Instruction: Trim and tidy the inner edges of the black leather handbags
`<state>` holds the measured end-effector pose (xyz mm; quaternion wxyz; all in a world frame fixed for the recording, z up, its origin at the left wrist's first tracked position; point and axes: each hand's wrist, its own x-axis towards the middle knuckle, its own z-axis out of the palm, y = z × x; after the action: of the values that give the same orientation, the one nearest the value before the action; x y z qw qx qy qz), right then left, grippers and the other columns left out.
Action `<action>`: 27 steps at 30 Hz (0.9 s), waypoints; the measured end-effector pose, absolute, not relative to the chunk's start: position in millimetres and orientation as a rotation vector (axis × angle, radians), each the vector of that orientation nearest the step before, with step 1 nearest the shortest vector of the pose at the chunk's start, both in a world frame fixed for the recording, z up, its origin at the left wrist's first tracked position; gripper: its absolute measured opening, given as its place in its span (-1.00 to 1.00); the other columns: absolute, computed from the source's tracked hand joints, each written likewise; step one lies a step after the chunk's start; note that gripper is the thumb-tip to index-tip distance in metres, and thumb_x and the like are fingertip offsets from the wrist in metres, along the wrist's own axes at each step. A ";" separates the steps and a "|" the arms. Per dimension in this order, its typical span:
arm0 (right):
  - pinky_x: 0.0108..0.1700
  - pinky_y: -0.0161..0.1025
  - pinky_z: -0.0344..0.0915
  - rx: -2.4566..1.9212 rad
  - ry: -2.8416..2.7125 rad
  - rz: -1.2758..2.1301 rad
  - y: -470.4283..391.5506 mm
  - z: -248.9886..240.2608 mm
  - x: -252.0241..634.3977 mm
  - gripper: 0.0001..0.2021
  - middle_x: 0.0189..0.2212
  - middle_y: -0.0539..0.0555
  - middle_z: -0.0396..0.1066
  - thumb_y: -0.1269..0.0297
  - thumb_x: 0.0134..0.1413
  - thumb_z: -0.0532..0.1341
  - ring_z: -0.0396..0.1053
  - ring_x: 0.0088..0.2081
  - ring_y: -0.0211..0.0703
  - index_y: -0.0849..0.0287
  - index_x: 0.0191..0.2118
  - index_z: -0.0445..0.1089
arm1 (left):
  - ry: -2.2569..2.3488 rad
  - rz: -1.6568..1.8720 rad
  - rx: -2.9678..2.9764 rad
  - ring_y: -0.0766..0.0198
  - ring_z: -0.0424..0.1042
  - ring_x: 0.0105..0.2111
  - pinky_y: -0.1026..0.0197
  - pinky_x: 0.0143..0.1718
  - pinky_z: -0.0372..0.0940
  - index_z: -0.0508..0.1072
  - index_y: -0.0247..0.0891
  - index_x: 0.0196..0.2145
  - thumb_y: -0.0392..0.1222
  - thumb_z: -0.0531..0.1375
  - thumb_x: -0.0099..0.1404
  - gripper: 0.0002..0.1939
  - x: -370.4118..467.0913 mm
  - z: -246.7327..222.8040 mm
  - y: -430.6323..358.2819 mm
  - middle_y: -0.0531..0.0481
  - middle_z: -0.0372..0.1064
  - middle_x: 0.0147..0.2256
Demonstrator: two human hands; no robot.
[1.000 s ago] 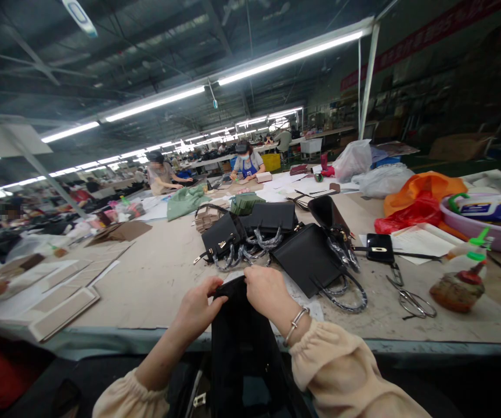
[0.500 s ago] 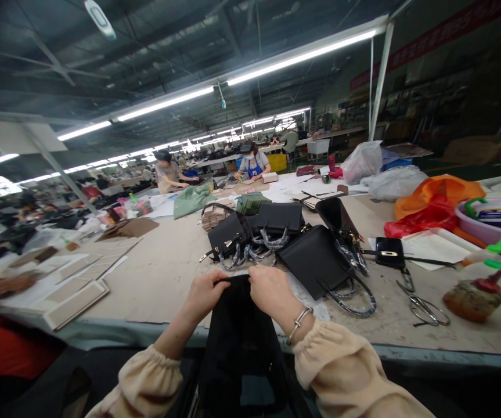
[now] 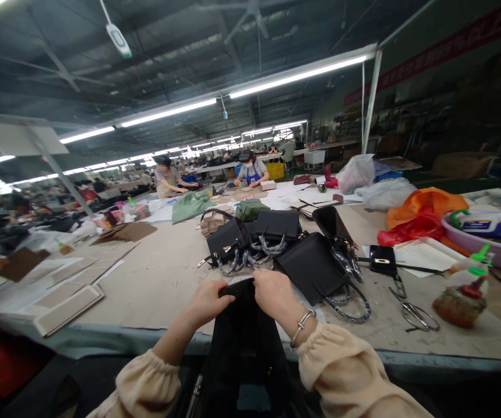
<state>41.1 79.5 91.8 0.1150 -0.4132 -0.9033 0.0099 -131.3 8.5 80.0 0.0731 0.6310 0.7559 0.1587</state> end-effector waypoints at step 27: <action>-0.14 -0.32 0.20 -1.165 -2.376 0.461 142.1 73.9 67.8 -0.70 -0.17 -0.01 0.48 0.22 0.12 0.03 0.38 -0.12 -0.15 -0.01 -0.10 0.45 | 2.458 0.396 1.929 0.14 0.42 -0.20 0.21 -0.21 0.25 0.38 -0.17 -0.22 -0.15 0.24 0.11 -0.76 -120.3 79.8 69.8 0.00 0.46 -0.25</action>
<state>67.8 142.1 73.9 0.2257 -0.4224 -0.8618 0.1672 -120.3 69.8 79.8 -0.0040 0.6126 0.7803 0.1257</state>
